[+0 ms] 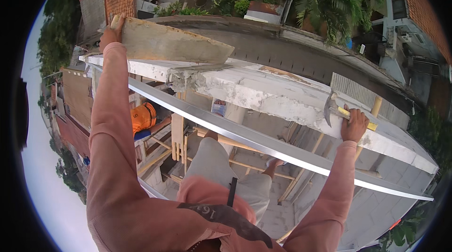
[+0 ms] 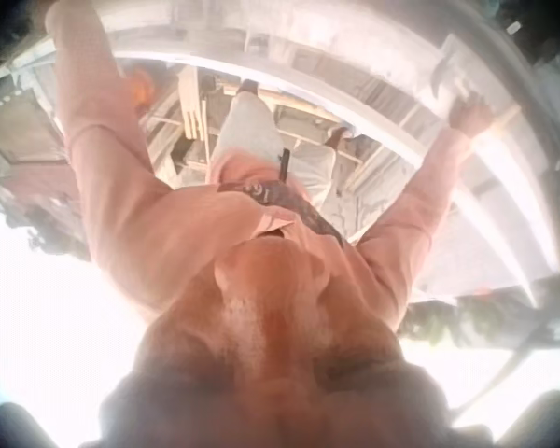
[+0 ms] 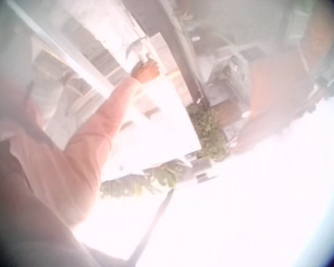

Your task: The person saws a white beam using a hand saw, measures the top of a concrete wall using a tape measure, and hammers a nail into the wall to secure the structure.

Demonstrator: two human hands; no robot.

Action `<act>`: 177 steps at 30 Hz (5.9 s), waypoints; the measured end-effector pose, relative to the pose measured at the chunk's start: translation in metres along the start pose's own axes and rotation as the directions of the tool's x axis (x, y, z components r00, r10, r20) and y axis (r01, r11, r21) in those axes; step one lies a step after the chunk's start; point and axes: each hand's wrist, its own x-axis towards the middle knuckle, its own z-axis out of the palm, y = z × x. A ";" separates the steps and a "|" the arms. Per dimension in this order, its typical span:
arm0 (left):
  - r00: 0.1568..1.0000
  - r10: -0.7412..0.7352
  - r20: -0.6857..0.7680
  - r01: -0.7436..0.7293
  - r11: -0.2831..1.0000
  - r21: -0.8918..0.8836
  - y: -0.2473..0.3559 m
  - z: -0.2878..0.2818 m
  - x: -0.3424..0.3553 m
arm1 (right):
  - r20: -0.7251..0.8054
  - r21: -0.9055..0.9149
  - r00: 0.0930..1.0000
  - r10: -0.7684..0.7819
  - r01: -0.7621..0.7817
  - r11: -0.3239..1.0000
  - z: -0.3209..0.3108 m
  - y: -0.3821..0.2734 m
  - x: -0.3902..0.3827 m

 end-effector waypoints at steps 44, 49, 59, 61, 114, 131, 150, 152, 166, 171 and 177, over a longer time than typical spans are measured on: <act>0.626 -0.753 -0.204 0.037 0.289 -0.956 -0.517 -0.448 -0.335 | 0.170 -0.074 0.984 0.056 -0.043 0.996 0.005 0.010 -0.012; 0.544 -0.813 -0.206 0.252 0.393 -0.884 -0.608 -0.474 -0.407 | 0.193 -0.063 0.980 0.039 -0.027 0.998 0.009 0.012 -0.013; 0.576 -0.738 -0.352 0.758 0.644 -0.108 -0.713 -0.409 -0.371 | 0.113 -0.073 0.994 0.007 0.001 0.997 0.022 0.017 -0.010; 0.592 -0.741 -0.318 0.778 0.628 -0.015 -0.697 -0.379 -0.357 | 0.094 -0.071 0.995 -0.011 0.018 0.997 0.026 0.023 -0.011; 0.009 0.961 0.275 -0.889 0.134 -0.438 0.261 0.115 -0.581 | -0.657 0.567 0.522 0.545 -0.134 0.813 -0.154 0.080 -0.099; 0.022 0.908 0.419 -0.938 0.164 -0.305 0.286 0.123 -0.567 | 0.610 0.470 -0.590 0.529 -0.268 -0.841 -0.157 -0.308 -0.549; -0.237 0.970 -0.053 -0.942 -0.242 -0.232 0.460 -0.033 -0.903 | 0.507 0.380 -0.281 0.814 -0.775 -0.505 -0.099 -0.066 -0.643; -0.239 0.959 -0.151 -0.937 -0.269 -0.224 0.453 -0.021 -0.905 | 0.517 0.396 -0.269 0.813 -0.766 -0.506 -0.094 -0.014 -0.647; -0.255 0.953 -0.164 -0.952 -0.277 -0.127 0.450 -0.021 -0.899 | 0.512 0.425 -0.265 0.817 -0.749 -0.509 -0.153 0.160 -0.700; -0.235 0.969 -0.071 -0.967 -0.241 -0.087 0.449 -0.028 -0.909 | 0.499 0.373 -0.420 0.758 -0.686 -0.625 -0.200 0.115 -0.731; -0.197 0.979 -0.045 -0.977 -0.200 -0.073 0.451 -0.030 -0.907 | 0.466 0.282 -0.563 0.683 -0.637 -0.717 -0.243 0.065 -0.751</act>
